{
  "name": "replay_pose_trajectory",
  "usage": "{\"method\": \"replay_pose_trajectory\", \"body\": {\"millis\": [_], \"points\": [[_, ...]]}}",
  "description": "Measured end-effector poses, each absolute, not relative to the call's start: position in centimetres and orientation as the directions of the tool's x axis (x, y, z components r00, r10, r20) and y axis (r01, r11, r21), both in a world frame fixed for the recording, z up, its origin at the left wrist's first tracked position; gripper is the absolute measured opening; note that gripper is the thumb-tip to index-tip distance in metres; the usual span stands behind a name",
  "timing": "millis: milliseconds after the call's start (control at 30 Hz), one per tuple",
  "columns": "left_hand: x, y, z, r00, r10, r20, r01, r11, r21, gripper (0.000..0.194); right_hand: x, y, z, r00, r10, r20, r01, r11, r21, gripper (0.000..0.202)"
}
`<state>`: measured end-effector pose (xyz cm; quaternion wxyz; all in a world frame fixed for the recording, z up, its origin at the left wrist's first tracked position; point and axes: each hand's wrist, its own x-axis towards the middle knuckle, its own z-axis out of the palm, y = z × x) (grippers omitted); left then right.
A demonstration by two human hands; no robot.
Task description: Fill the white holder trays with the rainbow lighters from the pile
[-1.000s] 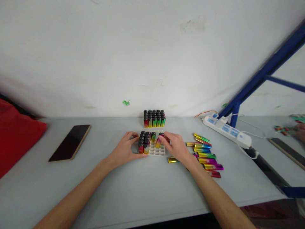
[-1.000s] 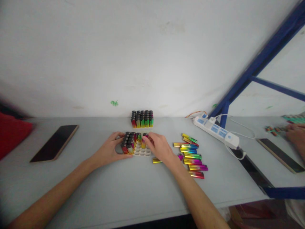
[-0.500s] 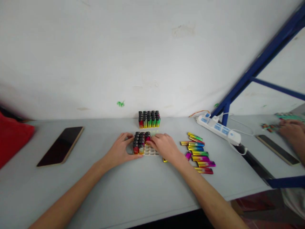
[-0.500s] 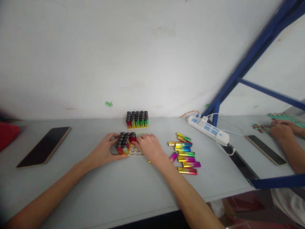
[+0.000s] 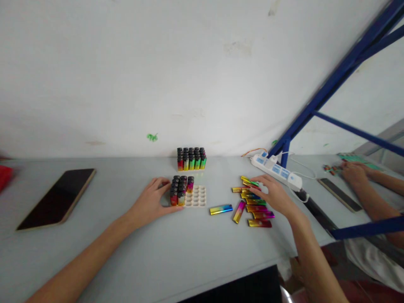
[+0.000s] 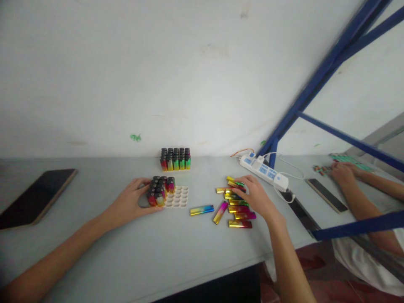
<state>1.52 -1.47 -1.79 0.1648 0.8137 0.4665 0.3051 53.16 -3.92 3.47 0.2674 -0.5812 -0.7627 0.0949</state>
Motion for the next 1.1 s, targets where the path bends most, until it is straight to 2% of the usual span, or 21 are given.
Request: {"method": "replay_pose_trajectory", "body": {"millis": [133,300,367,467,567,667,767,867,967,1100], "points": [[1.6,-1.4,-1.9,0.373,0.863,0.342,0.664,-0.506,0.551,0.073,54.7,-5.0,2.7,-0.143,0.970,0.197,0.833,0.225,-0.506,0.026],[1.7,-1.4,-2.0,0.371,0.865,0.339,0.670,-0.502,0.547,0.072,52.4,-3.7,2.9,0.020,0.960,0.279,0.734,0.175,-0.656,0.048],[1.7,-1.4,-1.9,0.376,0.863,0.336,0.676,-0.504,0.538,0.072,50.3,-2.5,3.5,0.081,0.959,0.273,0.612,0.169,-0.773,0.058],[1.7,-1.5,-1.9,0.378,0.861,0.339,0.681,-0.507,0.528,0.074,45.7,-0.5,4.7,0.083,0.979,0.185,0.274,0.156,-0.949,0.070],[1.6,-1.6,-1.8,0.381,0.855,0.351,0.674,-0.517,0.527,0.073,40.2,1.2,5.7,0.027,0.989,0.149,0.006,0.148,-0.989,0.073],[1.6,-1.7,-1.8,0.377,0.852,0.363,0.661,-0.522,0.539,0.073,35.4,1.6,6.0,-0.107,0.988,0.113,-0.129,0.099,-0.987,0.074],[1.5,-1.7,-1.9,0.372,0.854,0.363,0.650,-0.519,0.555,0.074,32.5,1.0,5.3,-0.256,0.963,0.078,-0.162,0.037,-0.986,0.074],[1.6,-1.7,-2.0,0.374,0.858,0.351,0.653,-0.513,0.558,0.076,31.5,0.1,4.1,-0.320,0.947,0.033,-0.140,-0.013,-0.990,0.075],[1.5,-1.6,-1.9,0.380,0.862,0.336,0.662,-0.508,0.551,0.079,31.4,-0.4,3.0,-0.276,0.961,0.011,-0.022,0.005,-1.000,0.074],[1.4,-1.6,-1.7,0.390,0.863,0.321,0.671,-0.505,0.543,0.076,31.3,-1.0,2.1,-0.144,0.983,0.111,0.173,0.136,-0.975,0.069]]}}
